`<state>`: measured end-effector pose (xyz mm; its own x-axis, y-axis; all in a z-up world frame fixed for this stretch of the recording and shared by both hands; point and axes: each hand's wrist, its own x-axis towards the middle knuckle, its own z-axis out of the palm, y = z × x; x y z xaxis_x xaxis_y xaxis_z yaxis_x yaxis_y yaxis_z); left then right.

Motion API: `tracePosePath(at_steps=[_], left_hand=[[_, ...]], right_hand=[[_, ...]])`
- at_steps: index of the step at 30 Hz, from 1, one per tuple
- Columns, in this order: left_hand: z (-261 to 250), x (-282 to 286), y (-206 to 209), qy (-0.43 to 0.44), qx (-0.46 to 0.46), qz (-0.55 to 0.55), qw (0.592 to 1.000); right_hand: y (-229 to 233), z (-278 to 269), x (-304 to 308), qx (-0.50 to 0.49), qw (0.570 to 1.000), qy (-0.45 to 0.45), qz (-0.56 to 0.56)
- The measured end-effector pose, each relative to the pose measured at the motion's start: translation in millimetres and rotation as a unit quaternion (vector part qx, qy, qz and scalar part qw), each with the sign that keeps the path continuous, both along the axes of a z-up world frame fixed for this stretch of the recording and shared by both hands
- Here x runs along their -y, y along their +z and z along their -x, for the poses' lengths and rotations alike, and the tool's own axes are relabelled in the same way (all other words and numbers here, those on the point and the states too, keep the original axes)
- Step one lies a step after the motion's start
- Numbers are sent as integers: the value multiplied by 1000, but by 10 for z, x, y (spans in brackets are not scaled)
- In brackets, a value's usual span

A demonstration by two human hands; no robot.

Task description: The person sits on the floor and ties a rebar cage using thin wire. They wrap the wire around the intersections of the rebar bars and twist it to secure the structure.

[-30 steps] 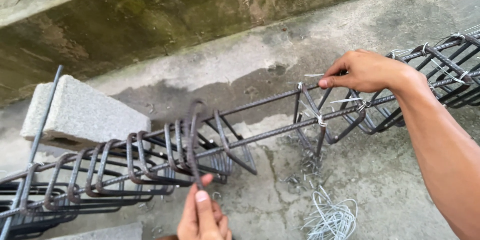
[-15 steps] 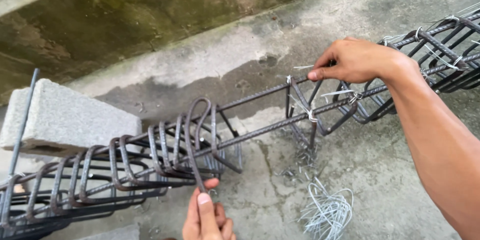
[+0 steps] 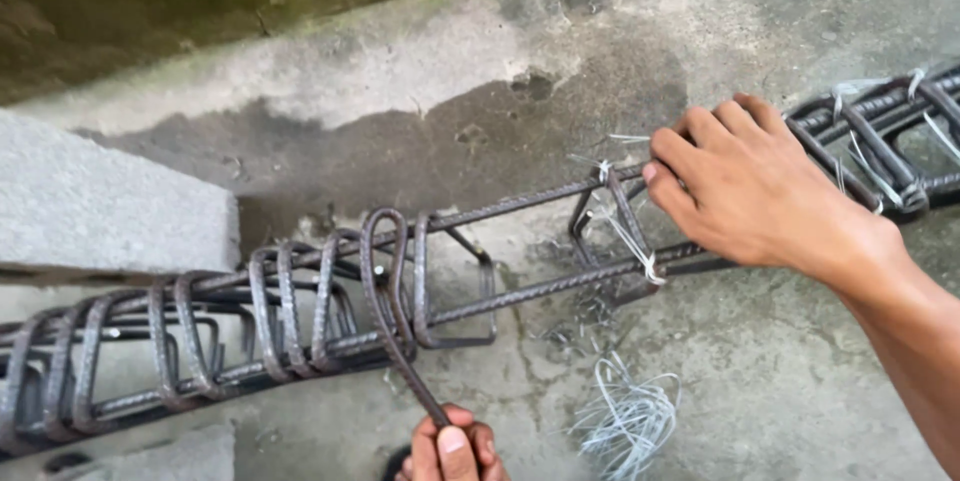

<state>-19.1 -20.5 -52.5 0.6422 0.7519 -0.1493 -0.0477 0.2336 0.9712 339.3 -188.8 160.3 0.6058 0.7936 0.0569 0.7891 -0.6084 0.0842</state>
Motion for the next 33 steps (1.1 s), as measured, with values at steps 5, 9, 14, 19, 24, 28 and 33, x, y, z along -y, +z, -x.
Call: tracePosePath(at_steps=[5, 9, 14, 19, 24, 28, 33], left_hand=[[-155, 352, 588, -17, -125, 104, 987], [-605, 512, 1429, 82, -163, 44, 982], [-523, 349, 1861, 81, -120, 110, 983], [-242, 698, 1871, 172, -48, 228, 957], [-44, 1118, 1633, 138, -79, 271, 949], [89, 1002, 1783, 134, -91, 276, 947], [80, 1064, 1736, 282, 59, 222, 932]], right_hand=[[-46, 69, -7, 26, 1000, 4, -2], [-41, 142, -44, 82, 992, 11, -93], [-183, 74, 29, 65, 993, -4, -98], [-265, 34, 56, 41, 987, 23, -154], [-328, -11, 88, 62, 987, 3, -150], [-380, 2, 154, 64, 988, -3, -143], [-173, 153, 60, 75, 985, 17, -157]])
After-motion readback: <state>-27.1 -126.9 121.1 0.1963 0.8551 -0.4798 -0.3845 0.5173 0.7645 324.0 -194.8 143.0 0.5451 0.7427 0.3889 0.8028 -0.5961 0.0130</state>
